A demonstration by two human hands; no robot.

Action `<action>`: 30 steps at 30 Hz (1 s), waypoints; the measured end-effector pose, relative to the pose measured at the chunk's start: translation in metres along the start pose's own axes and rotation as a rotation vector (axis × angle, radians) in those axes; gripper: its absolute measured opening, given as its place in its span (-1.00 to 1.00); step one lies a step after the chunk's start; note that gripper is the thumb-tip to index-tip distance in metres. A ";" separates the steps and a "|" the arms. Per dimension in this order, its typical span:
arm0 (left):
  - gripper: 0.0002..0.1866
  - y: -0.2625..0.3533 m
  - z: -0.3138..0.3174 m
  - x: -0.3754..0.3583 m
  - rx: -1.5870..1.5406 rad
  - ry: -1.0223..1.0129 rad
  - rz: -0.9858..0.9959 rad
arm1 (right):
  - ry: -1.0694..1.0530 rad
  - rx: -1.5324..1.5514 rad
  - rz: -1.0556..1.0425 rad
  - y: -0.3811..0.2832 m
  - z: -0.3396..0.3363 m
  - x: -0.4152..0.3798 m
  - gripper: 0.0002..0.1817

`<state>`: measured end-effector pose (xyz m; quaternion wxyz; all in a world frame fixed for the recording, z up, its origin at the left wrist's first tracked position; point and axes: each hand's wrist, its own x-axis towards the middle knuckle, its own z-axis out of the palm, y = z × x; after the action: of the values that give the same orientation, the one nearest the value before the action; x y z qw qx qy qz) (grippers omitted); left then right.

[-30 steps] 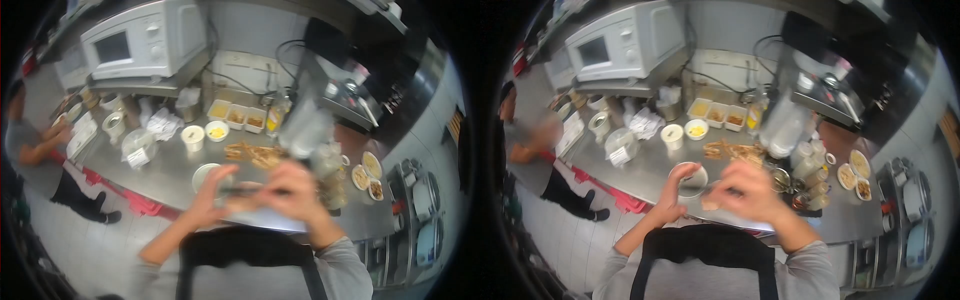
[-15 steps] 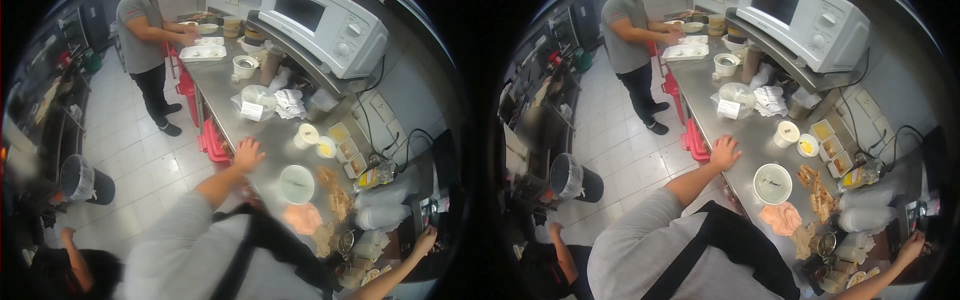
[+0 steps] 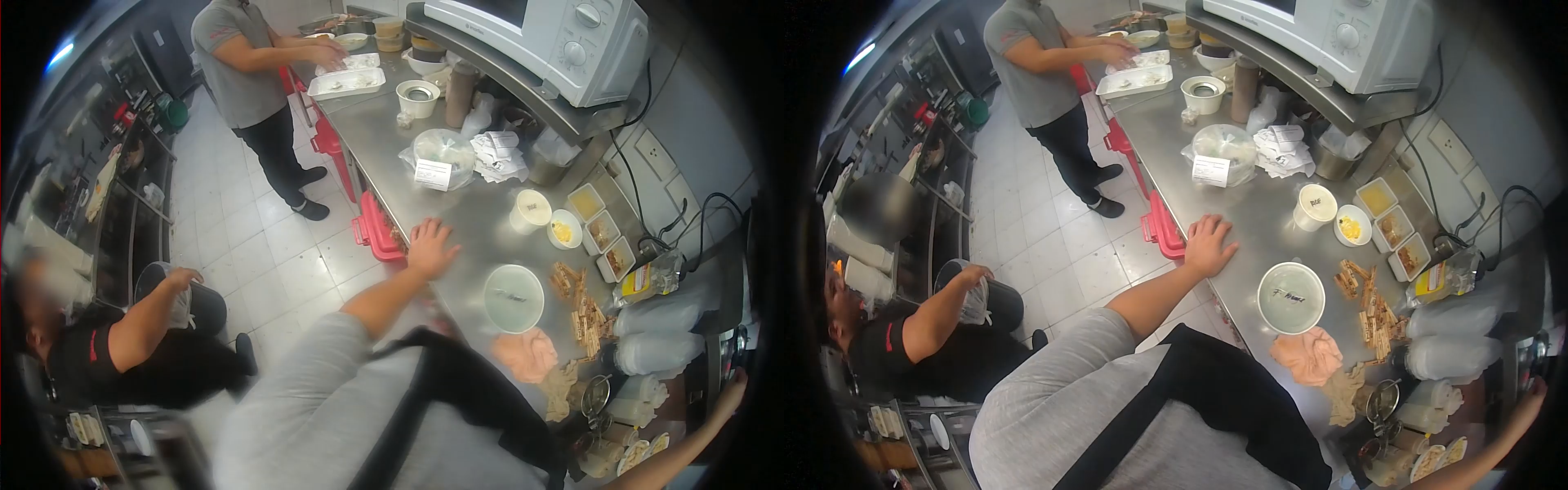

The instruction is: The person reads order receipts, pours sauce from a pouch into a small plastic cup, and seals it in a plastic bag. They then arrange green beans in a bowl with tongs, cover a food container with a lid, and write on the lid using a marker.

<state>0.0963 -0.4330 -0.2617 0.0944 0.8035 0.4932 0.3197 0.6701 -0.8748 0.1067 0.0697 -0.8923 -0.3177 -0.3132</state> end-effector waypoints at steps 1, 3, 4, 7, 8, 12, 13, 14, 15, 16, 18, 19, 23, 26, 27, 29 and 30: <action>-0.52 0.000 0.000 0.001 0.001 0.003 -0.002 | 0.040 -0.021 -0.071 0.011 0.008 0.003 -0.63; -0.52 -0.001 -0.001 0.002 0.007 0.000 -0.001 | 0.123 -0.065 -0.213 0.053 0.034 0.014 -0.57; -0.52 0.000 -0.001 0.001 0.009 -0.003 -0.002 | 0.048 -0.480 -0.277 0.036 0.022 0.007 -0.53; -0.50 0.001 -0.002 0.002 0.017 -0.026 -0.009 | 0.419 -0.418 -0.509 0.005 0.004 -0.028 -0.49; -0.50 0.003 0.001 0.000 0.046 -0.033 -0.003 | 0.561 -0.219 -0.538 -0.006 0.000 -0.045 -0.49; -0.47 0.001 -0.006 0.011 0.121 -0.112 0.027 | 0.623 0.433 -0.337 -0.149 -0.028 -0.146 -0.63; -0.46 0.002 -0.010 0.014 0.117 -0.153 0.032 | 0.570 0.630 -0.350 -0.191 -0.027 -0.169 -0.65; -0.46 0.001 -0.012 0.017 0.108 -0.126 0.064 | 0.481 0.797 -0.364 -0.232 -0.021 -0.190 -0.65; -0.44 -0.001 -0.012 0.019 0.099 -0.161 0.051 | 0.437 0.986 -0.499 -0.274 -0.010 -0.204 -0.64; -0.42 -0.002 -0.012 0.022 0.089 -0.194 0.039 | 0.228 1.145 -0.395 -0.298 0.019 -0.228 -0.69; -0.38 -0.004 -0.009 0.025 0.106 -0.191 0.010 | -0.156 1.102 -0.342 -0.335 0.051 -0.263 -0.68; -0.35 -0.005 -0.005 0.023 0.135 -0.157 -0.005 | -0.144 1.007 -0.398 -0.347 0.066 -0.280 -0.66; -0.27 -0.010 0.006 0.033 0.203 -0.150 -0.278 | -0.113 0.924 -0.449 -0.346 0.130 -0.339 -0.60; -0.27 -0.006 0.005 0.037 0.251 -0.183 -0.289 | -0.186 0.920 -0.327 -0.330 0.160 -0.363 -0.58; -0.27 -0.006 0.005 0.037 0.260 -0.182 -0.286 | -0.262 1.006 -0.217 -0.330 0.161 -0.364 -0.58; -0.27 -0.006 0.006 0.037 0.280 -0.182 -0.278 | -0.413 1.169 0.011 -0.331 0.161 -0.367 -0.57; -0.27 -0.007 0.006 0.038 0.281 -0.188 -0.278 | -0.396 1.096 -0.039 -0.330 0.165 -0.369 -0.58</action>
<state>0.1069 -0.3968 -0.2538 0.0701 0.7592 0.6281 0.1553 0.3317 -0.7545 -0.2714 0.4548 -0.7616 -0.4566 0.0688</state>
